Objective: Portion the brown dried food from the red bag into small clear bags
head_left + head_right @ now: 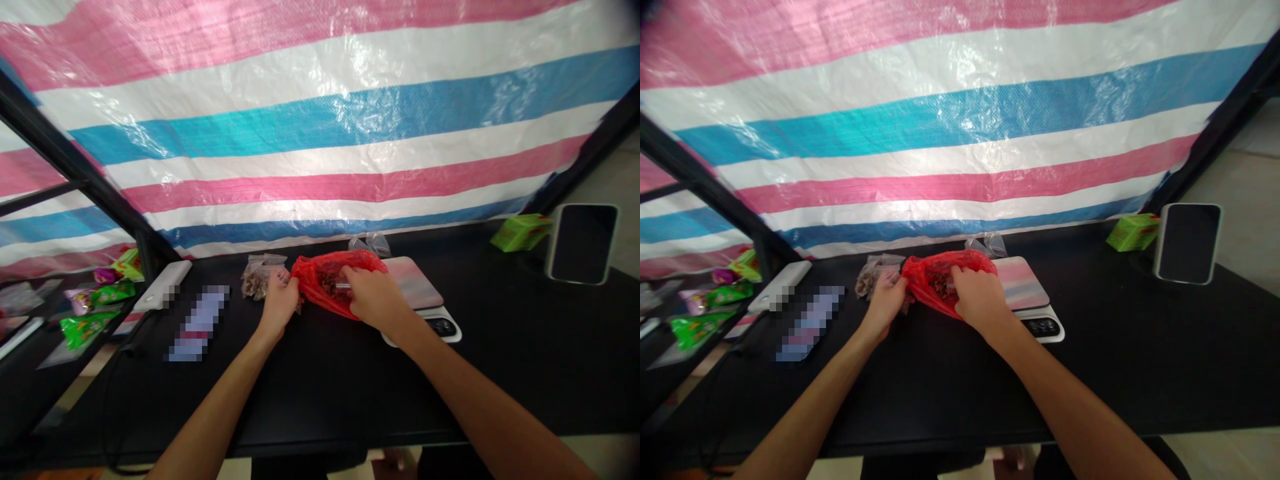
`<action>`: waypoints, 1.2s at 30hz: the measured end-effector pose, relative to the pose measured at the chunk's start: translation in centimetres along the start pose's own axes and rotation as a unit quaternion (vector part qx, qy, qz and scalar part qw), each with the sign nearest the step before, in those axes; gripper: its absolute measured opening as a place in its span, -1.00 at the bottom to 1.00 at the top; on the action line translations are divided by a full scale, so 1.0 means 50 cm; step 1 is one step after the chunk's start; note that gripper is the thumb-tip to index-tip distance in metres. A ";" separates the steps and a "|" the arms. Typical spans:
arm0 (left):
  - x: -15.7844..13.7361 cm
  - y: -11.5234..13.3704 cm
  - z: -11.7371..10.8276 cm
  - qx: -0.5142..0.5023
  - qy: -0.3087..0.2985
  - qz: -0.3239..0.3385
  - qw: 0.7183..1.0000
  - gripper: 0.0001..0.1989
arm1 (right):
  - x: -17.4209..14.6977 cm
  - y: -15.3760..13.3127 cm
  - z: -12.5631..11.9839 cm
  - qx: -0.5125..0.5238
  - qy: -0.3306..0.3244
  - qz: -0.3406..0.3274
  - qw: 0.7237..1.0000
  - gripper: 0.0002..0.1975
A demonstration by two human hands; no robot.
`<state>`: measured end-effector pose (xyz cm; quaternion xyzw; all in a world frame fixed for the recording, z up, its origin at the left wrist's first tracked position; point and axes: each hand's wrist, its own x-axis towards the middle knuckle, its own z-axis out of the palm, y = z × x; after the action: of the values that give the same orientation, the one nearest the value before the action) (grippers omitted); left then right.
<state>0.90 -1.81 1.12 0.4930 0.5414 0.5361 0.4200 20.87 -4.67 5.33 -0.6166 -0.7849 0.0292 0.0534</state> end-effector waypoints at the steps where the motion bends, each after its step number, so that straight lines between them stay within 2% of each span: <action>1: -0.001 -0.001 0.002 -0.002 -0.016 -0.027 0.999 -0.87 | 0.001 0.001 0.001 0.001 -0.001 -0.003 1.000 -0.59; 3: -0.002 -0.001 0.007 -0.012 -0.044 -0.060 0.997 -0.90 | 0.002 0.003 0.003 0.007 -0.004 -0.016 1.000 -0.59; 7: -0.006 0.006 0.014 -0.060 -0.061 -0.038 0.996 -0.97 | 0.003 0.001 0.007 0.025 0.016 -0.043 0.999 -0.60; 11: -0.007 0.006 0.017 -0.101 -0.058 -0.057 0.992 -0.92 | 0.005 -0.009 0.016 0.039 0.044 -0.030 0.998 -0.64; 18: -0.006 0.008 0.016 -0.138 -0.096 -0.120 0.978 -0.84 | 0.007 -0.020 0.028 0.049 0.040 -0.011 0.998 -0.65; 24: -0.009 0.009 0.018 -0.134 -0.093 -0.088 0.983 -0.87 | 0.004 -0.028 0.038 0.005 0.031 -0.042 0.999 -0.60; 28: -0.011 0.012 0.020 -0.125 -0.124 -0.076 0.981 -0.91 | 0.003 -0.035 0.040 0.009 0.017 -0.040 0.999 -0.66; 33: -0.011 0.012 0.022 -0.151 -0.103 -0.068 0.981 -0.89 | 0.006 -0.037 0.032 0.025 0.036 -0.019 0.999 -0.69; 36: 0.000 0.006 0.013 -0.111 -0.052 -0.046 0.991 -0.82 | 0.009 -0.031 0.030 0.045 0.049 -0.017 0.998 -0.68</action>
<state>1.56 -1.73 1.39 0.4452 0.4783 0.5463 0.5239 19.08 -4.59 4.06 -0.6011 -0.7895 0.0329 0.1200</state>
